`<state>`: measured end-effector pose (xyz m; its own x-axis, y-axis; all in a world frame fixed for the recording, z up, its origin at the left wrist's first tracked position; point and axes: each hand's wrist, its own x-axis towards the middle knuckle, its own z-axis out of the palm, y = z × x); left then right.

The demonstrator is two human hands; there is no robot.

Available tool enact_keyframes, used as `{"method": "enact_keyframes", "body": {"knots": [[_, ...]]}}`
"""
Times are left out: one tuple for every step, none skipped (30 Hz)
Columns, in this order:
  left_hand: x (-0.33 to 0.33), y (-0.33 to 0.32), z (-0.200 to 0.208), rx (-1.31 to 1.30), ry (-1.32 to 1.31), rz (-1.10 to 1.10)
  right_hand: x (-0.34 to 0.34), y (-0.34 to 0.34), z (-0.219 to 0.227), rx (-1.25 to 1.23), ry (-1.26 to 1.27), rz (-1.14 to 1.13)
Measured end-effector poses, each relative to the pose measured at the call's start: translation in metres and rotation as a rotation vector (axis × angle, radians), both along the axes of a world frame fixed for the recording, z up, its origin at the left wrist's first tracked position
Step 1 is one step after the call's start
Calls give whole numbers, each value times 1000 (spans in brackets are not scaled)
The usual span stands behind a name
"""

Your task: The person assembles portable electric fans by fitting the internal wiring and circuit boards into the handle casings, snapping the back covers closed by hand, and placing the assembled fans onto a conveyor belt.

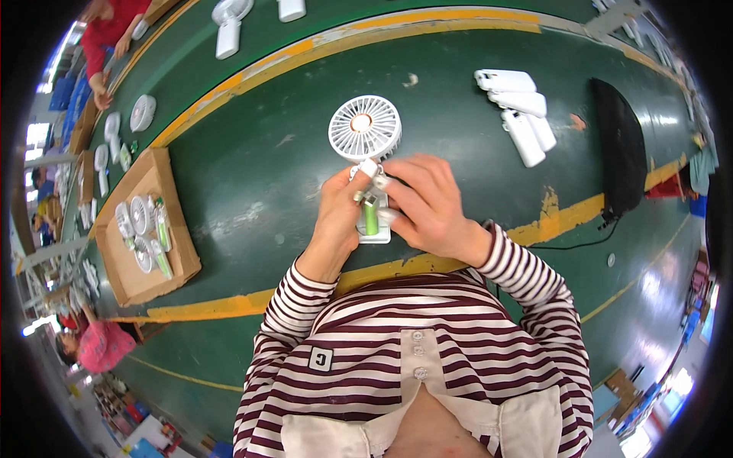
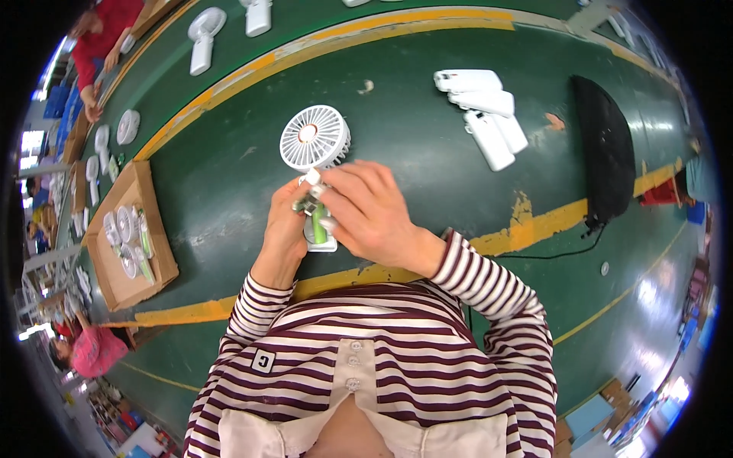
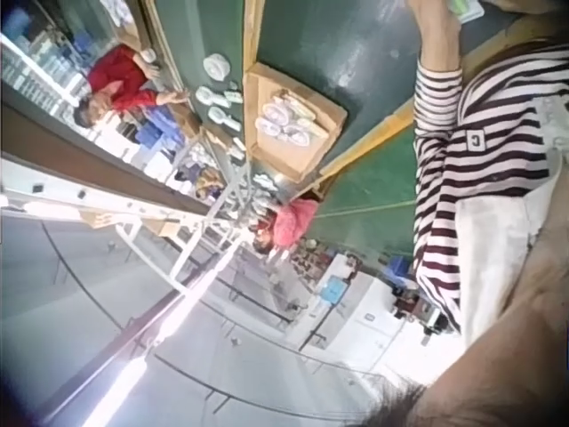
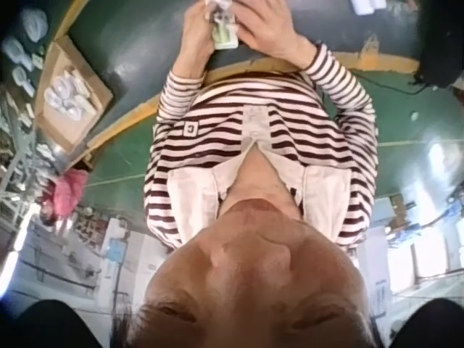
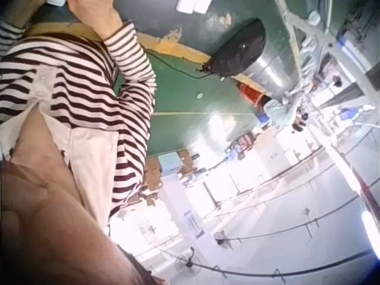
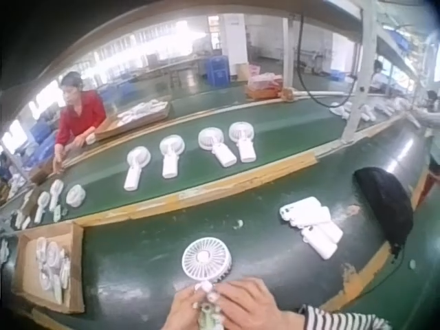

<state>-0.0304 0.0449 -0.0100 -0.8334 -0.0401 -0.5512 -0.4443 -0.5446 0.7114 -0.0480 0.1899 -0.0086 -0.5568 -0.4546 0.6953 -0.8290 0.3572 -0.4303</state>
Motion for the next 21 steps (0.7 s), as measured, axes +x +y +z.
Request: {"method": "enact_keyframes", "body": {"knots": [[2,2,1,-30,-27,-43,-5,-4,1,7,-6,11],[5,4,4,-61,-54,-85,-9,-5,1,25,-22,9],[6,4,4,-84,-88,-116,-12,-5,3,25,-20,8],[5,3,5,-85,-86,-114,-14,-3,7,83,-65,75],[3,0,7,-17,-82,-208,-18,-2,10,141,-110,145],[4,-3,10,49,-79,-293,-21,0,11,147,-161,218],[3,-4,7,126,-95,-292,-24,3,16,175,-191,258],[4,-6,8,119,-103,-327,-26,4,21,203,-221,299],[5,-6,9,114,-111,-366,-27,5,25,230,-235,288],[6,-6,7,133,-92,-399,-27,3,27,229,-233,301],[7,-7,7,131,-90,-388,-26,2,28,244,-178,235],[7,-8,7,135,-69,-387,-26,0,29,258,-123,170],[8,-9,7,138,-47,-387,-26,-1,28,255,-84,131],[7,-10,7,137,-45,-379,-25,-2,27,255,-81,139],[7,-11,9,143,-64,-372,-23,-2,26,245,-36,139],[6,-11,10,148,-82,-366,-22,-2,26,235,7,140],[6,-12,9,148,-81,-359,-21,-2,25,235,9,147],[7,-13,8,175,-74,-369,-20,-1,24,246,41,157],[7,-14,6,201,-66,-379,-20,-2,24,256,72,167],[8,-14,6,201,-65,-372,-21,-3,26,255,74,174],[9,-14,5,191,-62,-376,-23,-3,28,318,37,196]]}}
